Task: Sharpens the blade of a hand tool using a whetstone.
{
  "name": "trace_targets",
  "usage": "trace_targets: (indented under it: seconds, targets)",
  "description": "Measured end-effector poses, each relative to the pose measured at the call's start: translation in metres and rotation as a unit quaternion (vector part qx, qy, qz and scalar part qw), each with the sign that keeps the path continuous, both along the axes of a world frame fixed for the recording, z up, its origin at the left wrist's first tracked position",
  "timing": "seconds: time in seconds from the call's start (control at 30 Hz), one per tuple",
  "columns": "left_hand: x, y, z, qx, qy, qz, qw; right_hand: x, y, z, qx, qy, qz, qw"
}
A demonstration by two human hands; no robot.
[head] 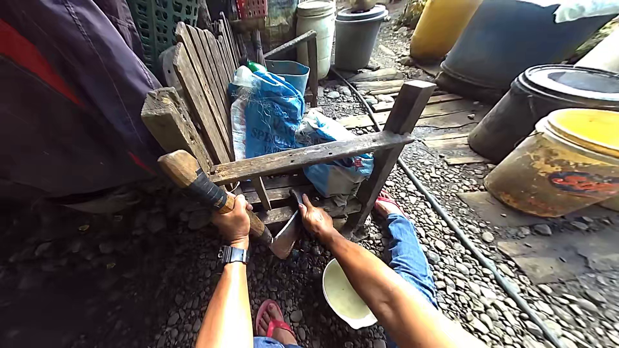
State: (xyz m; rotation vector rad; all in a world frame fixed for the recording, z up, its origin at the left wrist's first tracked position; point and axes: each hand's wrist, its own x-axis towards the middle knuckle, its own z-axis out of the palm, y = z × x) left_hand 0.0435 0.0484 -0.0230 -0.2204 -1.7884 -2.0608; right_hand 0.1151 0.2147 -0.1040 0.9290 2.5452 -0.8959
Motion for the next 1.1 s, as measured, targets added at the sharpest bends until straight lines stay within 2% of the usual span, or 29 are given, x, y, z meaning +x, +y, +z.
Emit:
trace_targets:
  seconds: [0.07, 0.13, 0.2, 0.37, 0.43, 0.57, 0.77, 0.97, 1.1]
  targets:
    - [0.003, 0.000, -0.001, 0.000, 0.000, -0.001, 1.000, 0.015, -0.008, -0.005, 0.009, 0.008, 0.018, 1.000]
    - [0.001, -0.003, -0.003, 0.001, 0.001, 0.005, 1.000, 0.036, -0.018, -0.008, 0.029, -0.001, 0.077, 0.997]
    - [-0.001, -0.004, -0.004, 0.006, 0.001, 0.006, 1.000, 0.038, -0.015, -0.008, 0.048, -0.006, 0.102, 0.994]
    - [0.001, -0.002, -0.003, -0.004, 0.002, 0.002, 1.000, -0.005, -0.008, 0.008, 0.020, -0.022, 0.020, 0.999]
    - [0.001, -0.003, -0.003, -0.005, -0.001, 0.003, 1.000, 0.010, -0.018, 0.001, 0.023, -0.011, 0.033, 0.999]
    - [-0.003, -0.006, -0.005, -0.006, -0.020, 0.019, 1.000, 0.054, -0.036, -0.018, 0.043, 0.010, 0.130, 0.991]
    - [0.003, -0.008, -0.004, -0.004, -0.018, 0.007, 1.000, -0.004, -0.020, 0.008, 0.032, -0.025, 0.011, 0.999]
    - [-0.005, -0.010, -0.009, 0.011, -0.036, 0.019, 0.999, 0.044, -0.025, -0.010, 0.067, -0.018, 0.126, 0.990]
    - [0.000, -0.009, -0.005, 0.014, -0.025, 0.001, 1.000, 0.005, -0.005, 0.001, 0.040, -0.004, 0.025, 0.999]
